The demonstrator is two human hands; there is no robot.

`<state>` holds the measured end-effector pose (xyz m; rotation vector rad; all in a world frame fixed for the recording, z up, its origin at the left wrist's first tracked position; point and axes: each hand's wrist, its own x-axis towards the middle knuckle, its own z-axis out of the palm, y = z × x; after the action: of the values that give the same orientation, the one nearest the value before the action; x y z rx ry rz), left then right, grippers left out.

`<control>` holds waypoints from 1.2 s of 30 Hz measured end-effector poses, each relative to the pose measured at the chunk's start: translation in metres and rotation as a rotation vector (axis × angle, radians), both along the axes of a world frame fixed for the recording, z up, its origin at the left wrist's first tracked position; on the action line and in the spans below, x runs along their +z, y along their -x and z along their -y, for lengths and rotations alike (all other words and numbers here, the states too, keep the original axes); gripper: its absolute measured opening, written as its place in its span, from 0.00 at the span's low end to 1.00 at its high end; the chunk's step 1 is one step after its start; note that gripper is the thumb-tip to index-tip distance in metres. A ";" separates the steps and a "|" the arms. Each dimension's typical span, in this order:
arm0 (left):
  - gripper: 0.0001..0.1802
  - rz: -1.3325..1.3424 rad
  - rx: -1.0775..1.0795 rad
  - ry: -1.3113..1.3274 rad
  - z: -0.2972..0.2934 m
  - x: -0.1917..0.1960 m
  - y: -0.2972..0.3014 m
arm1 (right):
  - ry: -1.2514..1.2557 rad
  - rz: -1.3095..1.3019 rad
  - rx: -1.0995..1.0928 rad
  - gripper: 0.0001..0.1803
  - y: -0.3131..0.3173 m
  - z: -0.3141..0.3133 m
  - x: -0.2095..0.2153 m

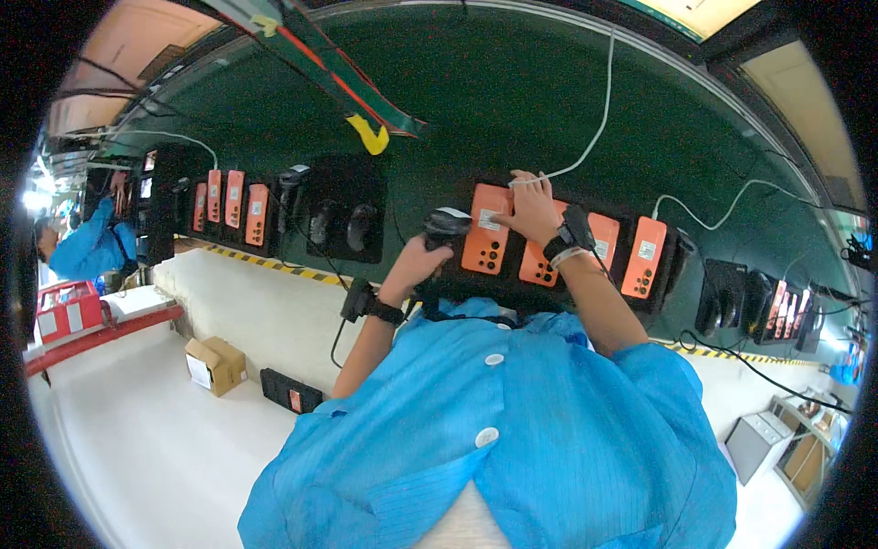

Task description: Scanning barcodes on electronic devices and placing them in a tray.

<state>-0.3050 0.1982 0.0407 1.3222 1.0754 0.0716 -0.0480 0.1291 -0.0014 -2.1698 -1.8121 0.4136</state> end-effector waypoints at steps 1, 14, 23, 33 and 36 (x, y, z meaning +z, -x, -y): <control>0.16 0.001 0.021 -0.028 -0.002 0.003 0.000 | -0.028 0.001 0.021 0.35 -0.001 -0.003 -0.004; 0.19 0.031 -0.190 -0.076 0.033 -0.013 -0.026 | -0.235 0.028 0.058 0.31 -0.004 0.017 -0.048; 0.20 0.001 -0.241 -0.010 0.024 -0.032 -0.033 | 0.001 -0.041 -0.024 0.30 0.005 0.009 -0.010; 0.33 -0.223 0.087 -0.578 -0.007 -0.045 -0.039 | 0.258 -0.468 -0.428 0.28 0.069 0.048 0.012; 0.30 -0.217 0.110 -0.467 -0.010 -0.072 -0.048 | -0.201 -0.732 -0.350 0.31 0.088 0.049 -0.026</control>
<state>-0.2567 0.2079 -0.0315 1.7147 1.3698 0.2809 -0.1359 0.0806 -0.0279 -1.8023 -1.0131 0.7737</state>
